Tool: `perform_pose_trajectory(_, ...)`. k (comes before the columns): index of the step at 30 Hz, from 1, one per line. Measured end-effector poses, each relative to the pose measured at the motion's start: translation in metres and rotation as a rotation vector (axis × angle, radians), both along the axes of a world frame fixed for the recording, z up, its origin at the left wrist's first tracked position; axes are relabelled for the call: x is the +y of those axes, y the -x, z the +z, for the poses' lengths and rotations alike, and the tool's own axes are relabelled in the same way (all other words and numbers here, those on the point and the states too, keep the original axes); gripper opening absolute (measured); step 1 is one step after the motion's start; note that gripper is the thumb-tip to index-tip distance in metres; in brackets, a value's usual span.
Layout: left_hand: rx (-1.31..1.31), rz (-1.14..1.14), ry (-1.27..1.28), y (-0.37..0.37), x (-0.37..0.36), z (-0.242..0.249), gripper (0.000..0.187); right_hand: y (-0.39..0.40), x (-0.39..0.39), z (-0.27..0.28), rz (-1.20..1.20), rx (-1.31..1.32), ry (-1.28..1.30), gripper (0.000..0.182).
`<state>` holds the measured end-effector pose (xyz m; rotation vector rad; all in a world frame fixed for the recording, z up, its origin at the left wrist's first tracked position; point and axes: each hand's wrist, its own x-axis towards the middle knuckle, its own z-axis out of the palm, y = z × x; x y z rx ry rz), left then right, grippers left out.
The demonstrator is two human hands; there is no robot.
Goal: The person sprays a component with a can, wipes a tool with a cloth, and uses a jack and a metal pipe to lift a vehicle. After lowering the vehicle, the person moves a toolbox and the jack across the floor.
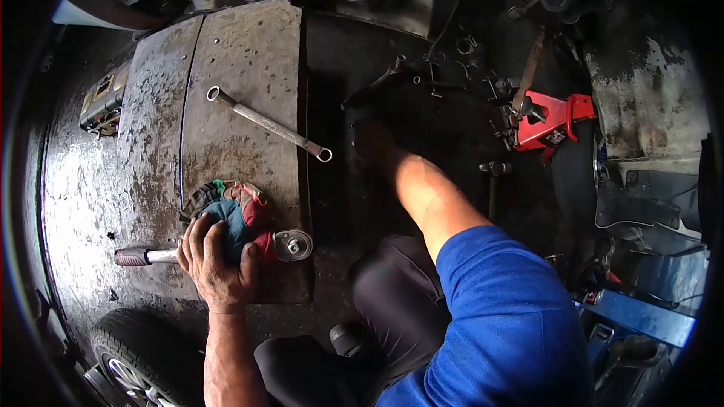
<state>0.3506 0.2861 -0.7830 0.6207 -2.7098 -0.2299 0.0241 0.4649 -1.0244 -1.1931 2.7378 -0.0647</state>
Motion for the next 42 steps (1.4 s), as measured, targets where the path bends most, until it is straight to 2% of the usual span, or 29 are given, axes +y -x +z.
perform_pose_trajectory(2, -0.011, -0.005, 0.027, 0.0, 0.001, 0.001, 0.053, 0.001, 0.004, -0.003, 0.011, -0.056, -0.112, 0.026)
perform_pose_trajectory(5, -0.018, -0.004, 0.02, 0.0, 0.001, 0.001, 0.053, -0.005, 0.015, 0.016, -0.038, -0.106, -0.104, 0.028)
perform_pose_trajectory(8, -0.011, 0.002, 0.018, 0.0, 0.001, 0.001, 0.053, 0.016, 0.027, -0.043, 0.054, -0.012, -0.062, 0.028)
perform_pose_trajectory(9, -0.008, 0.006, 0.02, 0.001, 0.001, 0.001, 0.053, 0.022, 0.025, -0.042, 0.058, -0.008, -0.06, 0.028)
perform_pose_trajectory(11, -0.01, 0.003, 0.012, 0.0, 0.001, 0.001, 0.053, 0.03, 0.019, -0.043, -0.213, -0.276, 0.154, 0.032)
perform_pose_trajectory(12, -0.01, 0.011, 0.014, 0.0, 0.001, 0.002, 0.053, 0.034, 0.012, -0.042, -0.205, -0.277, 0.155, 0.032)
perform_pose_trajectory(14, -0.016, 0.004, 0.012, 0.0, 0.001, 0.002, 0.053, 0.044, -0.005, -0.033, -0.341, -0.408, 0.651, 0.035)
perform_pose_trajectory(15, -0.02, 0.011, 0.013, 0.0, 0.001, 0.002, 0.053, 0.051, -0.018, -0.025, -0.335, -0.415, 0.649, 0.035)
perform_pose_trajectory(17, -0.017, 0.012, 0.007, 0.001, 0.0, 0.002, 0.053, 0.064, -0.045, -0.011, -0.562, -0.559, 0.443, 0.044)
perform_pose_trajectory(21, -0.017, 0.018, 0.01, 0.001, 0.001, 0.003, 0.052, 0.065, -0.067, -0.023, -0.353, -0.585, 0.493, 0.057)
perform_pose_trajectory(23, -0.01, 0.018, 0.001, 0.0, -0.001, 0.002, 0.052, 0.057, -0.067, -0.022, -0.366, -0.431, 0.188, 0.051)
perform_pose_trajectory(25, -0.019, 0.025, 0.005, 0.0, -0.001, 0.003, 0.052, 0.053, -0.061, -0.028, -0.384, -0.41, 0.202, 0.052)
perform_pose_trajectory(30, 0.003, -0.007, 0.004, 0.001, 0.0, 0.0, 0.052, 0.037, -0.022, -0.019, -0.364, -0.322, 0.126, 0.046)
perform_pose_trajectory(32, 0.001, 0.016, -0.002, 0.001, -0.001, -0.002, 0.053, 0.023, 0.007, -0.001, -0.337, -0.44, 0.202, 0.04)
perform_pose_trajectory(33, 0.015, 0.018, 0.0, 0.001, -0.001, -0.001, 0.053, 0.025, 0.031, -0.042, -0.044, -0.245, 0.094, 0.04)
perform_pose_trajectory(35, -0.015, 0.025, -0.004, 0.001, 0.0, 0.001, 0.054, 0.012, 0.074, -0.047, 0.046, -0.229, 0.04, 0.04)
perform_pose_trajectory(36, -0.011, 0.022, -0.005, 0.001, 0.0, 0.002, 0.054, -0.011, 0.094, -0.01, -0.157, -0.414, 0.098, 0.04)
perform_pose_trajectory(38, -0.004, 0.023, -0.006, 0.001, 0.0, 0.002, 0.054, -0.034, 0.128, 0.007, -0.251, -0.431, -0.184, 0.04)
perform_pose_trajectory(39, -0.007, 0.023, -0.002, 0.001, 0.0, 0.003, 0.054, -0.042, 0.146, 0.015, -0.251, -0.421, -0.184, 0.04)
perform_pose_trajectory(42, 0.0, 0.031, 0.0, 0.001, 0.001, 0.002, 0.053, -0.041, 0.16, 0.04, 0.004, -0.313, 0.072, 0.04)
